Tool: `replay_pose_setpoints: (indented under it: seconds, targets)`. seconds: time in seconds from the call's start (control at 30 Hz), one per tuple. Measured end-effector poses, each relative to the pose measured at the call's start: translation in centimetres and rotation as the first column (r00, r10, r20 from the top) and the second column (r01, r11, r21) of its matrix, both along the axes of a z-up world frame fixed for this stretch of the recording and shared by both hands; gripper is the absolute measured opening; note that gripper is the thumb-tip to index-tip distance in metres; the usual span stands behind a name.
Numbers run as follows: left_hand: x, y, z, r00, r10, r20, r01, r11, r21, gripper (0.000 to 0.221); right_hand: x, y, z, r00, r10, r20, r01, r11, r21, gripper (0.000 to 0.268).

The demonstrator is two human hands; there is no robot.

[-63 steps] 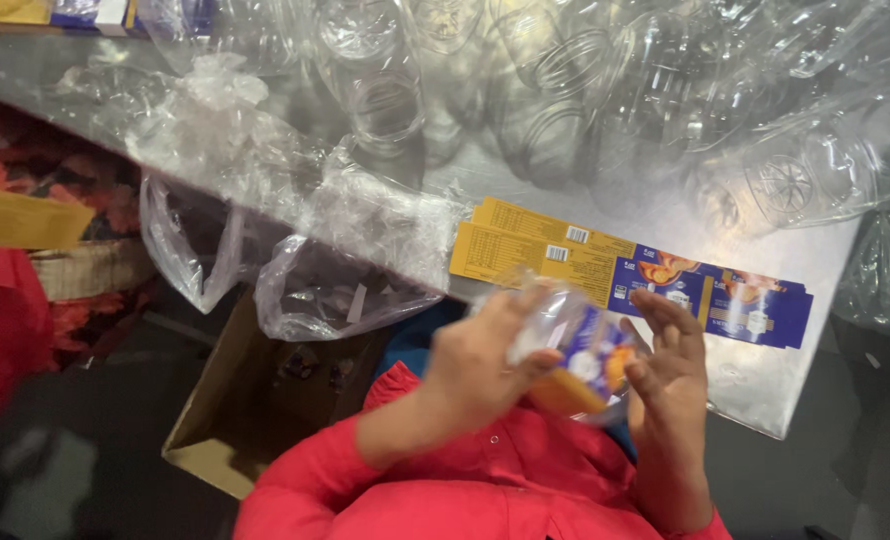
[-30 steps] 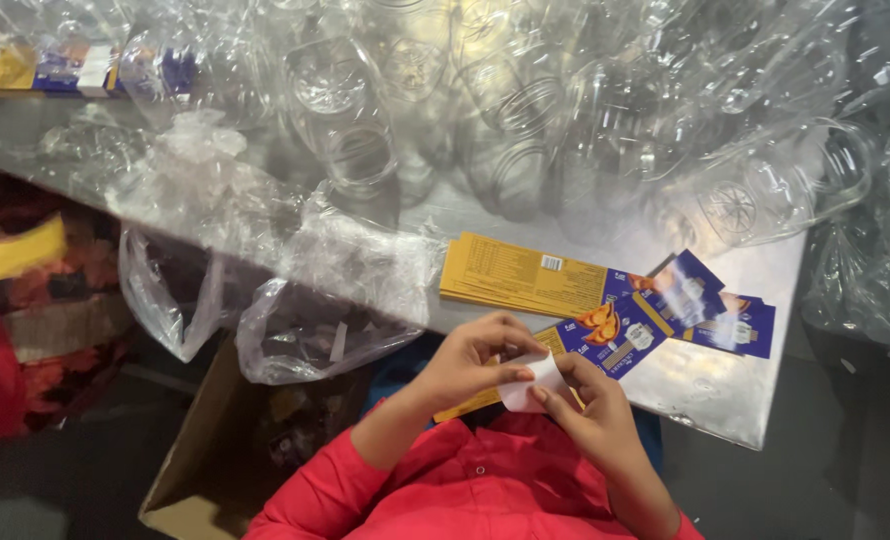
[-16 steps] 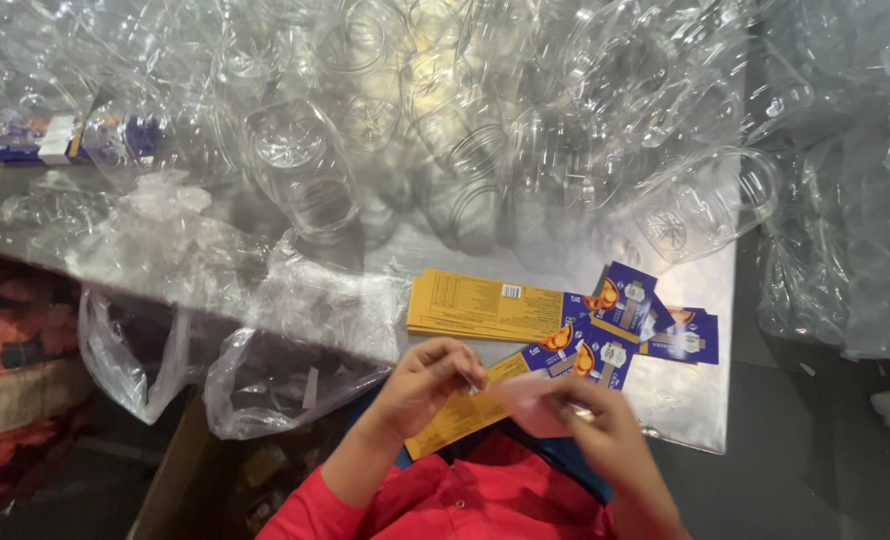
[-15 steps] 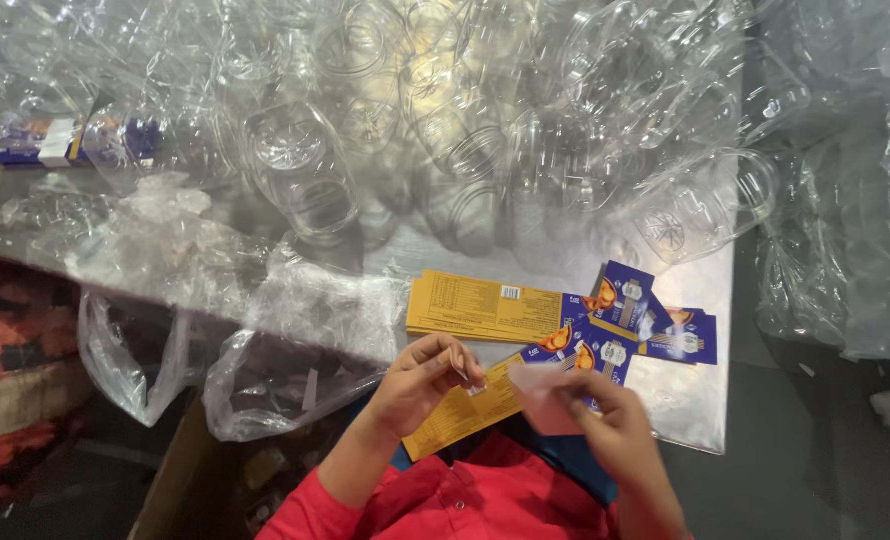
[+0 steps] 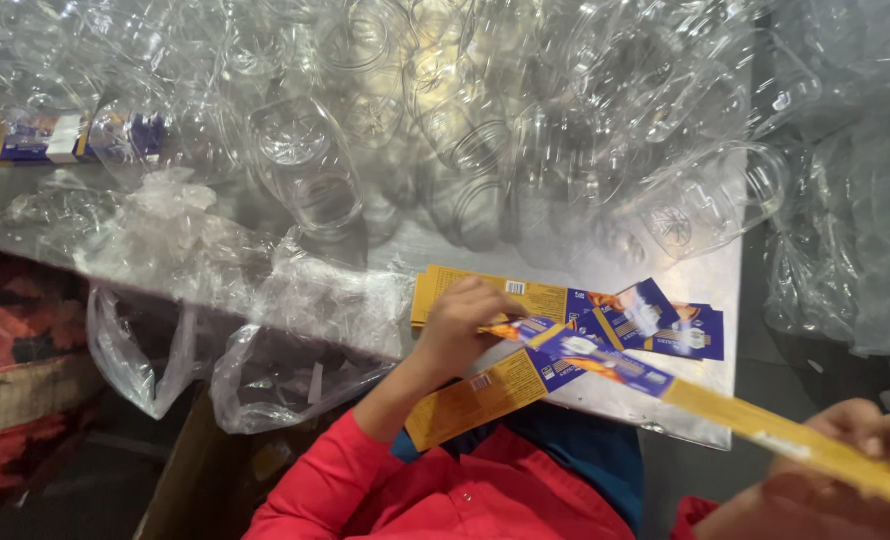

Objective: The person labels clear plastic containers by hand, peeling paper backing from adhesive labels and smoothing them onto the sides of the containers.

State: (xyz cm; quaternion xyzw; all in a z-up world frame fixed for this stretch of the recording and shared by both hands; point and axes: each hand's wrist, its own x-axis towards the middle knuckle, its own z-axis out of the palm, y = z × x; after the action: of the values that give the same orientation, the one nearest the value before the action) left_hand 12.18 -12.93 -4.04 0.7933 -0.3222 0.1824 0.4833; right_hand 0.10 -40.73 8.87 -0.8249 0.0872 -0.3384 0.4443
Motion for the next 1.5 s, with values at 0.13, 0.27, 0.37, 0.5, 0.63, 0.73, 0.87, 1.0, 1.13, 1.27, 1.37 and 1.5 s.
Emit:
replay_pose_setpoints:
  seconds: [0.13,0.27,0.37,0.5,0.63,0.73,0.87,1.0,1.13,1.27,1.37,1.5]
  targets:
    - [-1.1,1.7,-3.4,0.612,-0.423,-0.668,-0.154,0.765,-0.626,0.012,0.6,-0.6,0.0,0.957,-0.289,0.016,0.287,0.944,-0.161,0.011]
    - [-3.3,1.3,-1.9,0.515,-0.541,-0.665,-0.168,0.697,-0.697,0.019,1.5,0.6,-1.4,0.972,-0.231,0.05,0.236,0.939,-0.251,0.009]
    - [-5.3,-0.4,1.6,0.787,-0.179,-0.59,-0.017,0.95,-0.311,0.029,1.5,2.0,-3.0,0.992,-0.093,0.083,0.115,0.939,-0.323,0.017]
    - [-6.1,-3.2,5.5,0.958,-0.165,-0.233,0.115,0.97,-0.215,0.047,-0.6,3.3,-6.1,0.847,0.529,0.051,-0.495,0.749,0.441,0.042]
    - [-6.3,-2.8,4.8,0.987,-0.037,-0.153,0.044,0.998,0.044,0.029,-3.9,-1.6,-9.8,0.881,0.471,-0.033,-0.401,0.782,0.477,0.039]
    - [-5.9,-0.2,2.0,0.985,0.094,-0.143,-0.079,0.991,0.107,0.023,-4.1,-8.4,-11.7,0.987,0.109,-0.116,-0.05,0.905,0.422,0.037]
    - [-5.6,2.2,-1.4,0.501,-0.321,-0.804,-0.265,0.827,-0.495,0.022,-1.1,-14.5,-12.0,0.947,-0.306,-0.101,0.319,0.839,0.442,0.034]
    - [-6.6,1.7,-2.9,0.393,-0.496,-0.774,-0.312,0.72,-0.62,0.025,0.1,-11.5,-11.2,0.951,-0.309,-0.022,0.288,0.856,0.429,0.031]
    - [-7.5,-0.8,-2.3,0.644,-0.389,-0.659,-0.047,0.839,-0.542,0.037,-0.7,-3.0,-11.0,0.99,0.136,-0.04,-0.133,0.988,0.078,0.046]
    - [-7.9,-2.4,-1.3,0.397,-0.65,-0.648,-0.066,0.684,-0.727,0.055,0.3,2.5,-11.4,0.532,0.775,-0.342,-0.504,0.614,0.608,0.054]
    - [-7.7,-2.4,-0.3,0.502,-0.557,-0.662,-0.073,0.735,-0.674,0.043,1.3,4.1,-11.9,0.413,0.888,-0.2,-0.407,0.377,0.832,0.036]
    - [-7.4,-1.7,1.2,0.877,-0.042,-0.478,-0.044,0.985,-0.165,0.031,1.2,4.7,-13.0,0.488,0.811,-0.322,-0.437,0.547,0.714,0.028]
